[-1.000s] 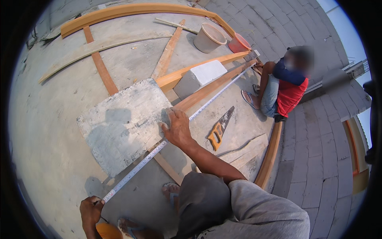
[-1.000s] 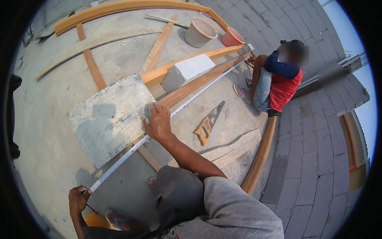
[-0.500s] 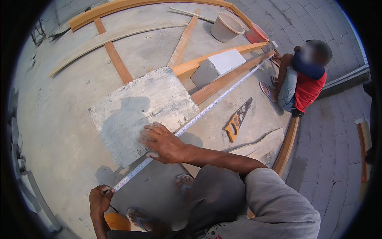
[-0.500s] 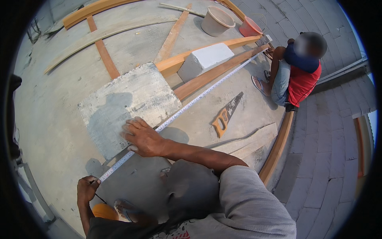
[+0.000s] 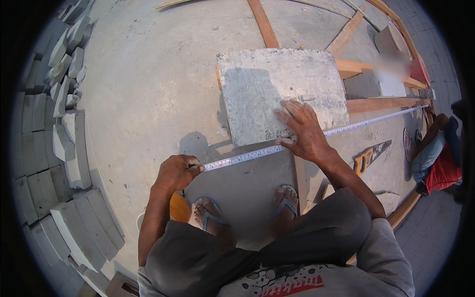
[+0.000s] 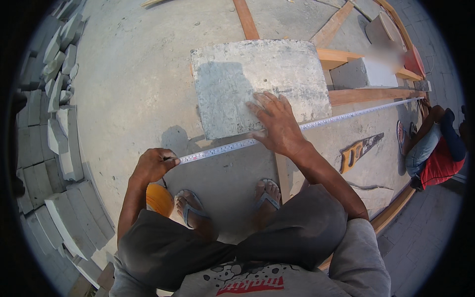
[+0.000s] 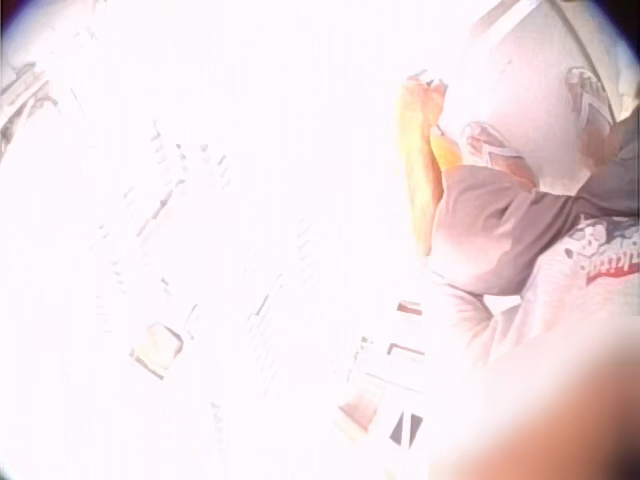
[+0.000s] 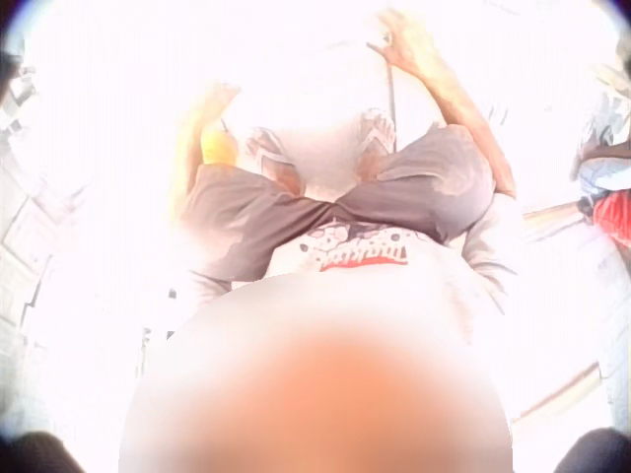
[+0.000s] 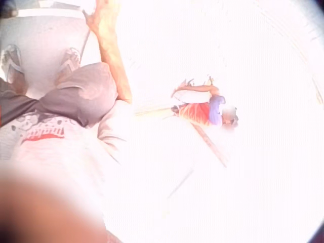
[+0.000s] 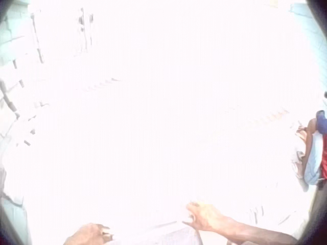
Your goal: The person measures a concrete block with a tape measure, then hammers nails into a wooden frame on the floor. Another worker assists by holding the tape measure and hammering nearby. The person retrieves nails from a bucket and continues fastening the frame.
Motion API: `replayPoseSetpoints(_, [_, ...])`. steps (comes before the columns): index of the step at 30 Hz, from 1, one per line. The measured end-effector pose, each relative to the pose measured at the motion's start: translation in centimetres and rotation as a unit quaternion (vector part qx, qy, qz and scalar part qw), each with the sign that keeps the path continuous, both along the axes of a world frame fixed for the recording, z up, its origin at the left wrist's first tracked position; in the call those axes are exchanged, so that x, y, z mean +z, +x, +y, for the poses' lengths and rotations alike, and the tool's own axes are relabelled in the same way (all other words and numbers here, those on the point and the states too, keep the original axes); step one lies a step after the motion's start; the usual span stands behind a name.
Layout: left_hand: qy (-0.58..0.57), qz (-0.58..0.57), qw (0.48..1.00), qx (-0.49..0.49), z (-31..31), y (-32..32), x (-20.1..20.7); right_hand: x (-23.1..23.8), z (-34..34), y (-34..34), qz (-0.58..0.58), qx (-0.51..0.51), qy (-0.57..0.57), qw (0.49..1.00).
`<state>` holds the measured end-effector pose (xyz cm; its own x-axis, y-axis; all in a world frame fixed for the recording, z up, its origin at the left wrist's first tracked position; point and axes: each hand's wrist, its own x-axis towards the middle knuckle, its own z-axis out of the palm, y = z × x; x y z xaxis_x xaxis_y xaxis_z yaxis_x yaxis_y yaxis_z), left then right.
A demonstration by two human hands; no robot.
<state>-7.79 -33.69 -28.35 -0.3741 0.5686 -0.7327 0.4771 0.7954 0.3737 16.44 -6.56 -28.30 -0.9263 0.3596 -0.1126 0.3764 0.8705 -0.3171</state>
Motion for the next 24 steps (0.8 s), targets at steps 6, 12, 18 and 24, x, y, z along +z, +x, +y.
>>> replayPoseSetpoints(6, [0.002, 0.002, 1.000, -0.017, 0.6, -0.8, -0.6, 0.8, -0.6, -0.4, -0.019, -0.038, 0.001, 0.999])
replayPoseSetpoints(12, [-0.071, -0.047, 0.996, -0.036, 1.0, -1.5, -0.7, 2.1, -1.7, -0.8, 0.089, 0.016, -0.035, 0.995])
replayPoseSetpoints(18, [-0.012, -0.006, 1.000, -0.028, 1.3, -1.4, 0.5, 4.9, -4.6, -3.5, 0.006, 0.274, -0.160, 0.948])
replayPoseSetpoints(24, [-0.023, -0.039, 0.995, -0.092, 2.5, -2.6, 0.8, 0.1, -19.7, -9.4, -0.245, 0.215, -0.453, 0.830])
